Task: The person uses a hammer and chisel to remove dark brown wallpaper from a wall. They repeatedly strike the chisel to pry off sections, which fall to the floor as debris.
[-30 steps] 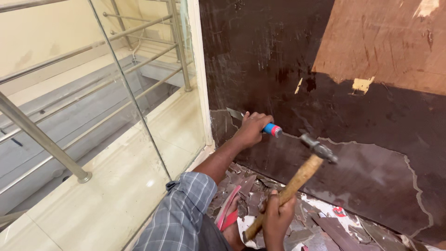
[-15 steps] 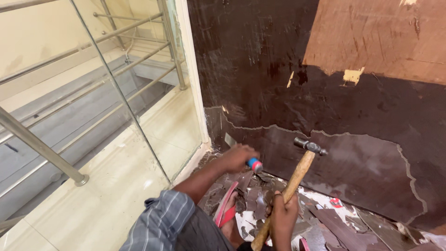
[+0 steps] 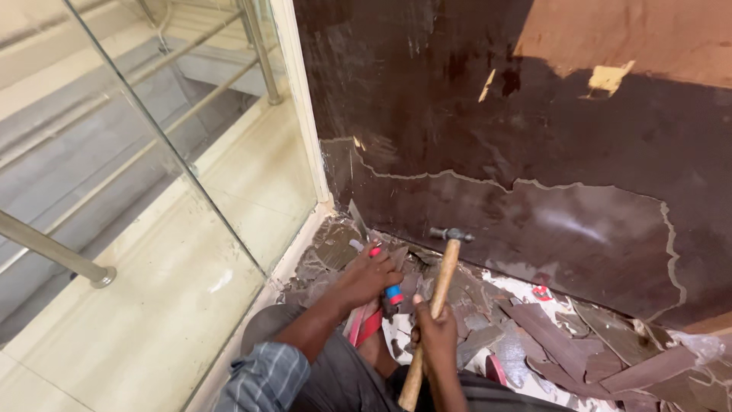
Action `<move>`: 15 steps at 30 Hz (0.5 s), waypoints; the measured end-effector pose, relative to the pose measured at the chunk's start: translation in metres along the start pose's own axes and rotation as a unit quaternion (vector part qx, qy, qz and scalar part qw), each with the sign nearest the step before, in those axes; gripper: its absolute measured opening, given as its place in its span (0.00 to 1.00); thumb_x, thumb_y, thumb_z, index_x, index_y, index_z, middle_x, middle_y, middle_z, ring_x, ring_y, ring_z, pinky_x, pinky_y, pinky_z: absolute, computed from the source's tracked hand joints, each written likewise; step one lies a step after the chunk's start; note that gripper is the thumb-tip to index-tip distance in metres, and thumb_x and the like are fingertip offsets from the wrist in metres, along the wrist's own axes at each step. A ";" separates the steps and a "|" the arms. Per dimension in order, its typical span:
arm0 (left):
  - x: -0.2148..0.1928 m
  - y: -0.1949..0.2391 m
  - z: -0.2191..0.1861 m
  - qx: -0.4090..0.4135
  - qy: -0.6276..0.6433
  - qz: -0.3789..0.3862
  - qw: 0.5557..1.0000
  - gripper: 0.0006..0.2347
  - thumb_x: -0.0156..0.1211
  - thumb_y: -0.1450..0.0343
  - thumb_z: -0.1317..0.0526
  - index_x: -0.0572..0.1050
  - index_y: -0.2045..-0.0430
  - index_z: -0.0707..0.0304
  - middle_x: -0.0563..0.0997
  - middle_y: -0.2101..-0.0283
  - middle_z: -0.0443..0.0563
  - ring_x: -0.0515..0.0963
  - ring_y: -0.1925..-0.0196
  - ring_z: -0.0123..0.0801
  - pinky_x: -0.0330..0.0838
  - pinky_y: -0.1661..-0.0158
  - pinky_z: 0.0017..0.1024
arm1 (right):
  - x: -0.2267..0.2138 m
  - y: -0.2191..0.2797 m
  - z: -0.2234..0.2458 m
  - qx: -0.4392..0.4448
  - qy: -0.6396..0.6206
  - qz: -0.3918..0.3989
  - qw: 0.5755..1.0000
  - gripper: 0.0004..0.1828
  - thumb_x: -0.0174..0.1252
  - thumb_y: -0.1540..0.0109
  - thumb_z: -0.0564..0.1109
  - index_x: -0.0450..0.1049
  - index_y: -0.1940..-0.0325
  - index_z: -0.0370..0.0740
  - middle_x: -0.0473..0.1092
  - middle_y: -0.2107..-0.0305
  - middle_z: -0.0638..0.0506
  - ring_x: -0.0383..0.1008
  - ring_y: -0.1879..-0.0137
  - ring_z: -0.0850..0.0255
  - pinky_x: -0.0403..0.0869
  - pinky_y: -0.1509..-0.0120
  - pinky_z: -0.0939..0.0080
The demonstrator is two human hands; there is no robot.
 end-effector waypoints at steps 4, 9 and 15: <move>-0.002 0.005 0.002 0.005 0.047 -0.074 0.996 0.11 0.51 0.30 0.62 0.79 0.59 0.49 0.78 0.53 0.47 0.71 0.37 0.41 0.53 0.36 0.57 | 0.014 0.000 -0.022 0.017 0.063 -0.012 0.998 0.20 0.65 0.39 0.54 0.65 0.65 0.38 0.61 0.85 0.54 0.61 0.86 0.66 0.62 0.84 0.64; -0.010 -0.005 -0.009 0.003 0.042 -0.056 0.998 0.06 0.54 0.31 0.60 0.78 0.65 0.49 0.78 0.56 0.45 0.74 0.38 0.41 0.55 0.34 0.52 | 0.024 -0.001 -0.033 0.034 0.026 0.006 0.999 0.18 0.61 0.38 0.55 0.67 0.62 0.39 0.66 0.80 0.54 0.61 0.86 0.67 0.60 0.85 0.65; -0.021 -0.005 -0.022 0.025 0.052 -0.011 0.998 0.06 0.54 0.31 0.60 0.79 0.66 0.46 0.79 0.58 0.43 0.76 0.43 0.37 0.52 0.29 0.54 | 0.020 -0.007 -0.052 0.080 -0.092 -0.006 0.993 0.14 0.62 0.39 0.45 0.62 0.60 0.42 0.67 0.77 0.52 0.61 0.83 0.68 0.61 0.83 0.66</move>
Point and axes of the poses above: each hand's wrist, its own y-axis away from the middle knuckle, its own x-axis out of the palm, z = x × y, the point moved 10 cm from there along -y, towards the middle knuckle
